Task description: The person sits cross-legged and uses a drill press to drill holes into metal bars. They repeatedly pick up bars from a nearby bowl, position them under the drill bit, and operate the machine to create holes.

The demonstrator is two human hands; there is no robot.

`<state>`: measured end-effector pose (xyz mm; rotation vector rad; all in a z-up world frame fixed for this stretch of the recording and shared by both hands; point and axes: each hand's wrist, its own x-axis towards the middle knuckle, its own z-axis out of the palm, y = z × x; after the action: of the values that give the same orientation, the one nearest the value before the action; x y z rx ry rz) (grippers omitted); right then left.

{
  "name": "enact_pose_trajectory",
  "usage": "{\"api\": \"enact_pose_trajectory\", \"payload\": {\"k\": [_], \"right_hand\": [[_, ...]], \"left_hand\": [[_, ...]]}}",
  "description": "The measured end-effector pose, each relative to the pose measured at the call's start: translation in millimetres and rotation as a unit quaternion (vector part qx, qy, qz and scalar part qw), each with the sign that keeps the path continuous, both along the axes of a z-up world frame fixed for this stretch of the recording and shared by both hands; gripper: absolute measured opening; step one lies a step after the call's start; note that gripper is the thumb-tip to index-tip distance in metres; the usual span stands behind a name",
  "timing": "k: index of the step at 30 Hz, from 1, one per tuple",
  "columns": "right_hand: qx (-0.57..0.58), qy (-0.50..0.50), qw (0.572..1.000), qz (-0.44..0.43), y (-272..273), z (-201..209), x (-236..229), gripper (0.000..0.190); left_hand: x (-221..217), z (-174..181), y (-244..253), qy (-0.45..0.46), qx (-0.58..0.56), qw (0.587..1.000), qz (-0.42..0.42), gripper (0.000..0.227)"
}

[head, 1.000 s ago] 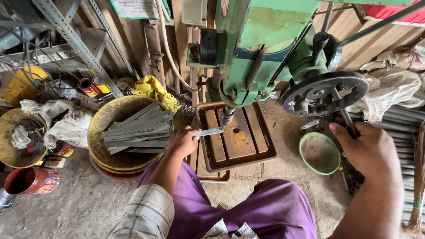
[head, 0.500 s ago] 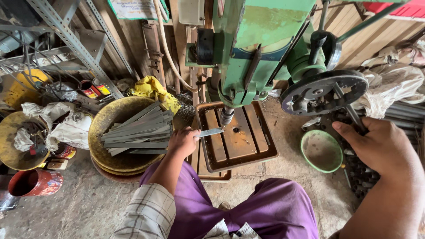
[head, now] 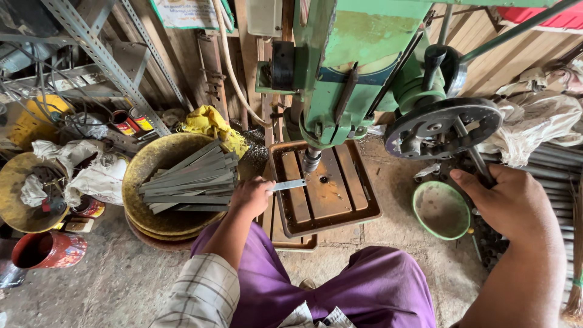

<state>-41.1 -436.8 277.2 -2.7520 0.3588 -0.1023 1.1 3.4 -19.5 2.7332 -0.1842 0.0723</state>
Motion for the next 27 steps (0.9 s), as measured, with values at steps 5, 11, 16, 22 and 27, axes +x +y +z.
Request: {"api": "enact_pose_trajectory", "payload": {"k": [5,11,16,22,27], "right_hand": [[0.018,-0.008,1.0,0.007,-1.7,-6.1,0.8,0.051],[0.039,-0.016,0.999,0.025,-0.4,-6.0,2.2,0.048],[0.052,-0.018,0.998,0.023,0.0,-8.0,0.4,0.049],[0.034,-0.011,0.999,0.014,0.2,-8.7,0.2,0.049],[0.056,-0.036,0.997,0.028,2.3,-11.0,-0.2,0.042]], "left_hand": [[-3.1,-5.7,2.6,0.016,-0.04,0.999,-0.002,0.022],[-4.3,-12.6,14.2,0.168,-0.101,0.981,0.016,0.022],[-5.5,-2.1,22.4,0.093,-0.111,0.986,0.08,0.023],[2.2,-7.9,37.3,0.14,-0.508,0.839,0.138,0.03],[4.3,-27.5,45.4,0.066,-0.707,0.7,-0.076,0.042]]}}
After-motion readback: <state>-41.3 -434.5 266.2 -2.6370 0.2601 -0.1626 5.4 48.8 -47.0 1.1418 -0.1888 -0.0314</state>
